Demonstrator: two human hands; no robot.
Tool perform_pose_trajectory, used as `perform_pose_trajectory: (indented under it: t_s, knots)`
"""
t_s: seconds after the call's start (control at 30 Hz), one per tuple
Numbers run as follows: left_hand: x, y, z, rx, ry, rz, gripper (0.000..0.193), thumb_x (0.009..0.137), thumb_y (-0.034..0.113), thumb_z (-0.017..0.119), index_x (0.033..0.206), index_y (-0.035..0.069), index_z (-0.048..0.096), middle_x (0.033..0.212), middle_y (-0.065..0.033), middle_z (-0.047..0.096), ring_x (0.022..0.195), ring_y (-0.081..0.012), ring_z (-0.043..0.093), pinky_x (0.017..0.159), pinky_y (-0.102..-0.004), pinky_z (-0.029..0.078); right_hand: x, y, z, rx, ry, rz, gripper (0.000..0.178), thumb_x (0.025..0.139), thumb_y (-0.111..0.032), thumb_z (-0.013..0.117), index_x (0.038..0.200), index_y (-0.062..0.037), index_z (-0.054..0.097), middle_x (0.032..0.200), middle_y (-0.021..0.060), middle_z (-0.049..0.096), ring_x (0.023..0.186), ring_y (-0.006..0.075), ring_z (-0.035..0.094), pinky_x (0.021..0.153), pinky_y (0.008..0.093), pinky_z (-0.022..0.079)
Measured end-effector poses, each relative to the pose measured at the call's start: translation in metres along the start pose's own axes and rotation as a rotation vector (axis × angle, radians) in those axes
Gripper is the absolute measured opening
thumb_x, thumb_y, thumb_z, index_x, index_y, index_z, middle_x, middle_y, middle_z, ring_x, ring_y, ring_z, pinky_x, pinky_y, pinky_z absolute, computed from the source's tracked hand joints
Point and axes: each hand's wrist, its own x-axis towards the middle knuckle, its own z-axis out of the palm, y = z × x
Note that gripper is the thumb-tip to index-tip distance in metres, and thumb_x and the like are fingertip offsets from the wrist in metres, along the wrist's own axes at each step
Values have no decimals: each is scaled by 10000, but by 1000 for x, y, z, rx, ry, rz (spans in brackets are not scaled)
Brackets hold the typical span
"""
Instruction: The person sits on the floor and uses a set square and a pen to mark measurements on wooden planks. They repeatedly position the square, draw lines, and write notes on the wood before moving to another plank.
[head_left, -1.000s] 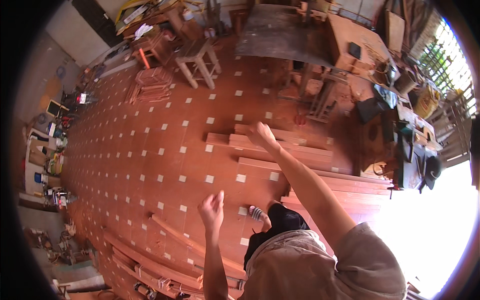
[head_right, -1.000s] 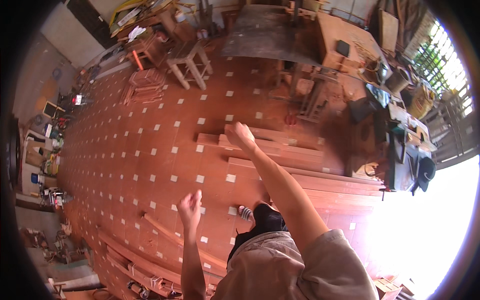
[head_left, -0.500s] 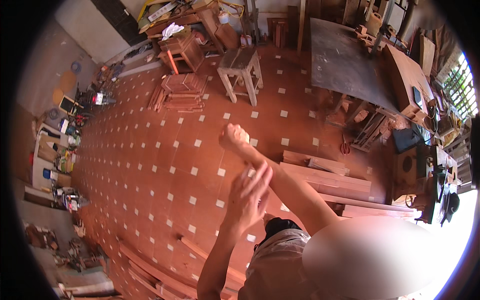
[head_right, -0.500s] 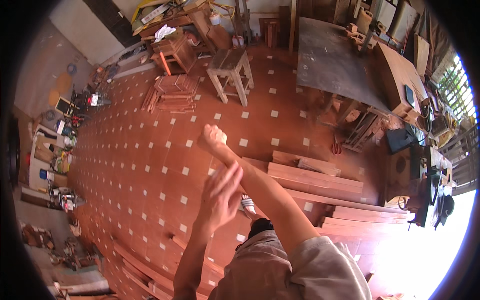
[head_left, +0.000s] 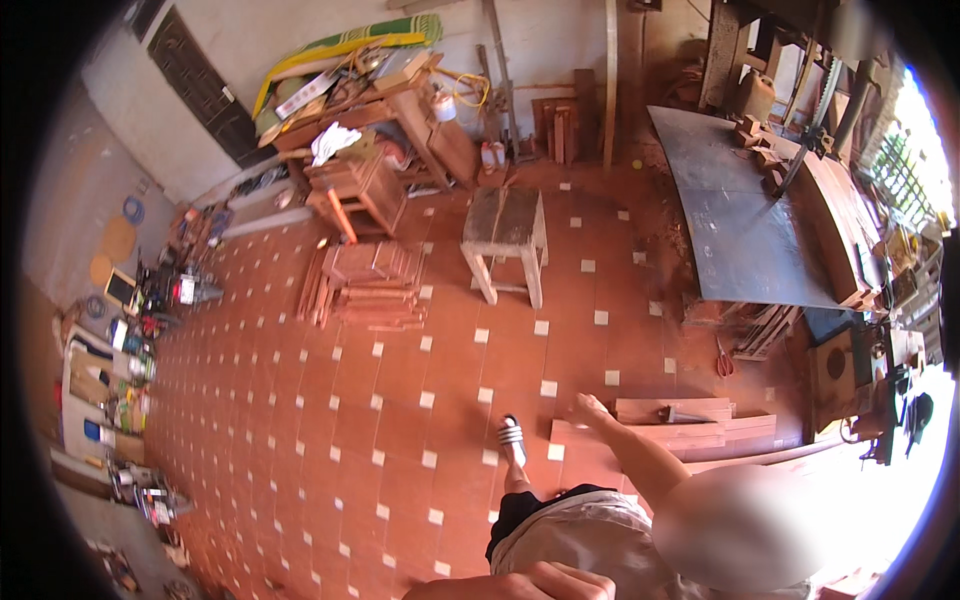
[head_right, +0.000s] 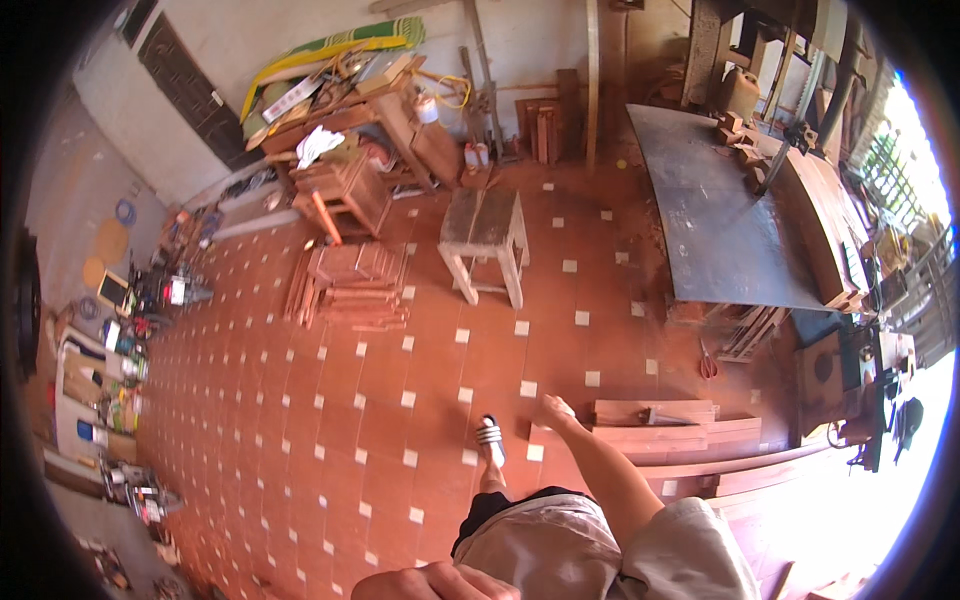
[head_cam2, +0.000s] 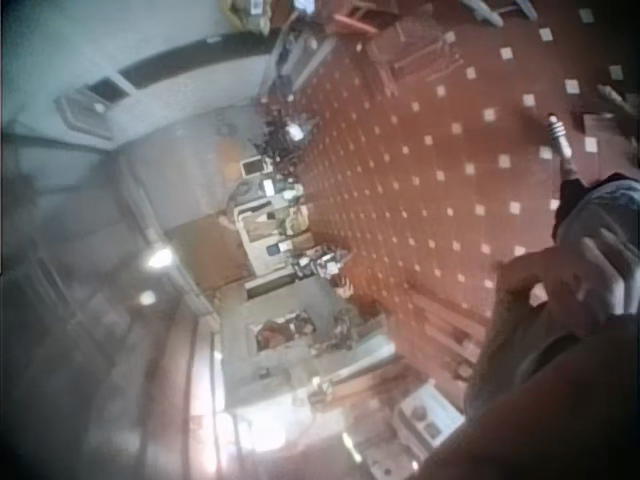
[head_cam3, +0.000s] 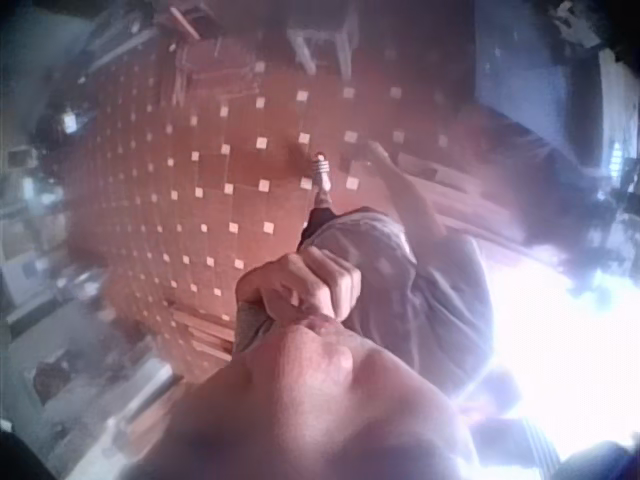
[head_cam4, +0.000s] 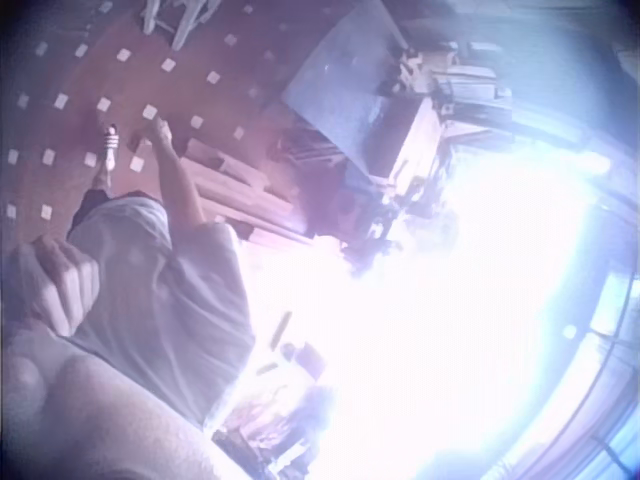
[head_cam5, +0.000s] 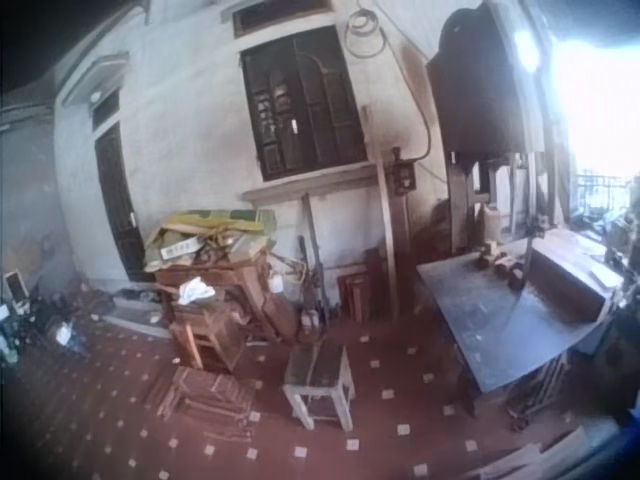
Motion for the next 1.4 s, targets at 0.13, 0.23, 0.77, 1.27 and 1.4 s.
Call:
perform_pose_trajectory:
  t_s: [0.13, 0.23, 0.77, 1.27, 1.4]
  knots:
    - [48, 35, -99, -41, -111, -115, 236, 989, 186, 719, 818, 23, 711, 854, -113, 699, 772, -248, 635, 695, -383, 503, 40, 66, -2, -35, -140, 109, 257, 830, -193, 713, 1019, -38, 796, 1174, 260, 745, 1139, 402, 717, 960, 500, 577]
    - [91, 60, -171, -30, -170, -232, 196, 970, 191, 740, 918, 3, 722, 932, -137, 709, 864, -271, 652, 776, -403, 515, 24, 91, 2, 181, 14, 403, 588, 909, -474, 666, 1145, 58, 753, 1217, 328, 711, 1170, 441, 702, 1008, 533, 559]
    - [329, -155, -669, 538, 746, -788, 304, 1027, 210, 725, 1227, -20, 726, 987, -123, 783, 659, -116, 697, 546, -245, 557, 205, 100, -349, 906, 763, 80, 459, 1032, -402, 716, 755, -43, 642, 672, 2, 639, 562, 104, 579, 498, 336, 458]
    - [627, -345, -923, 519, 1282, -936, 510, 976, 592, 713, 720, 188, 538, 569, 81, 401, 423, -63, 338, 393, -254, 209, 239, 152, -868, 685, 1214, 293, 261, 997, -220, 779, 842, -12, 746, 653, -19, 575, 638, 75, 495, 575, 279, 392]
    - [729, -409, -1011, 643, 1089, -909, 143, 1004, 229, 693, 890, 149, 661, 696, 65, 562, 583, -52, 537, 494, -211, 424, 282, 196, -956, 623, 1356, 149, 169, 1041, -147, 679, 1007, -15, 778, 848, 65, 737, 796, 132, 620, 716, 302, 484]
